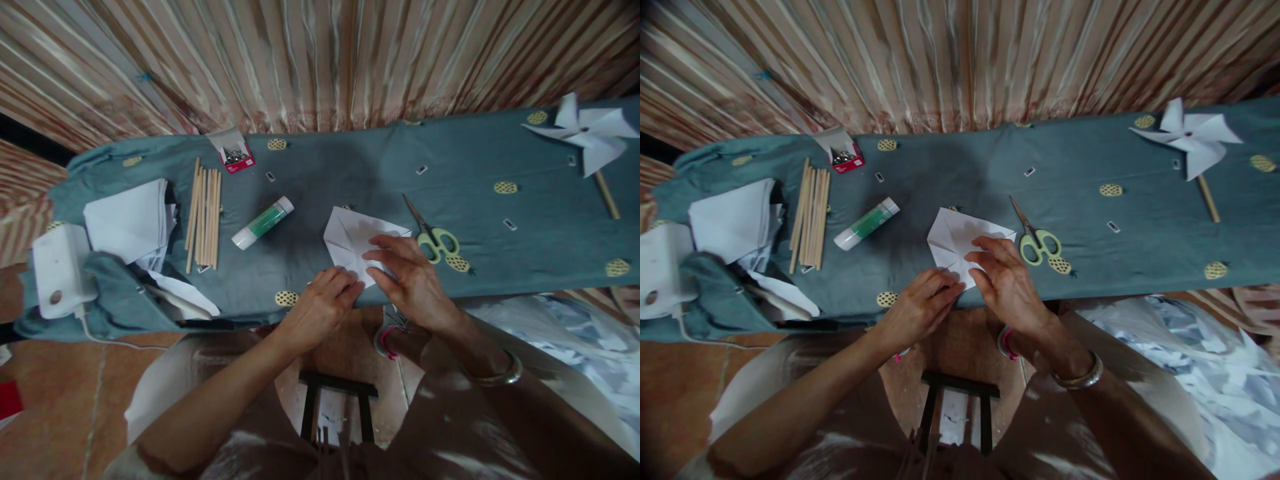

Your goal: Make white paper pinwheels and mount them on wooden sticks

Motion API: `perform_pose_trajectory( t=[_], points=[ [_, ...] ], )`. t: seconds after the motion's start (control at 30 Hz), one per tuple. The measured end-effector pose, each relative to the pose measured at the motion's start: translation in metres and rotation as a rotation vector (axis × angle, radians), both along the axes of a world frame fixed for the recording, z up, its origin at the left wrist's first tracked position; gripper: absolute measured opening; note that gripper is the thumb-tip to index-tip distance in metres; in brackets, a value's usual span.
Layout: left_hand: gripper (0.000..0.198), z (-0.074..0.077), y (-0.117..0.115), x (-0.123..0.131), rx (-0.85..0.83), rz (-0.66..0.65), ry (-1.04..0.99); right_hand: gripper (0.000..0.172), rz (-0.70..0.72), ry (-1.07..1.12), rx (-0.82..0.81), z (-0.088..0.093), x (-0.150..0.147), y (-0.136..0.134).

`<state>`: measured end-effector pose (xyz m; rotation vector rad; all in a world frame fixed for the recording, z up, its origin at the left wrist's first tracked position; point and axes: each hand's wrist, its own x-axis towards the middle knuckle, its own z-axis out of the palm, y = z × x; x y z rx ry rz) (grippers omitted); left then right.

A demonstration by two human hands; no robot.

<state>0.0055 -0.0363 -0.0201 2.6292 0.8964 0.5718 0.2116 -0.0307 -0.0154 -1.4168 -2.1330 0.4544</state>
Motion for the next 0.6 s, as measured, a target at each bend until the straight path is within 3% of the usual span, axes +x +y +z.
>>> perform_pose_trajectory(
  t=[0.33,0.6],
  points=[
    [0.023,-0.002,-0.001,0.000,0.005,-0.007,0.002,0.027,0.037,-0.077,0.045,-0.001,-0.005,-0.006],
    [0.022,-0.002,-0.001,0.000,0.003,-0.002,-0.020,0.043,0.027,-0.105,0.182,-0.022,-0.008,-0.018]
  ],
)
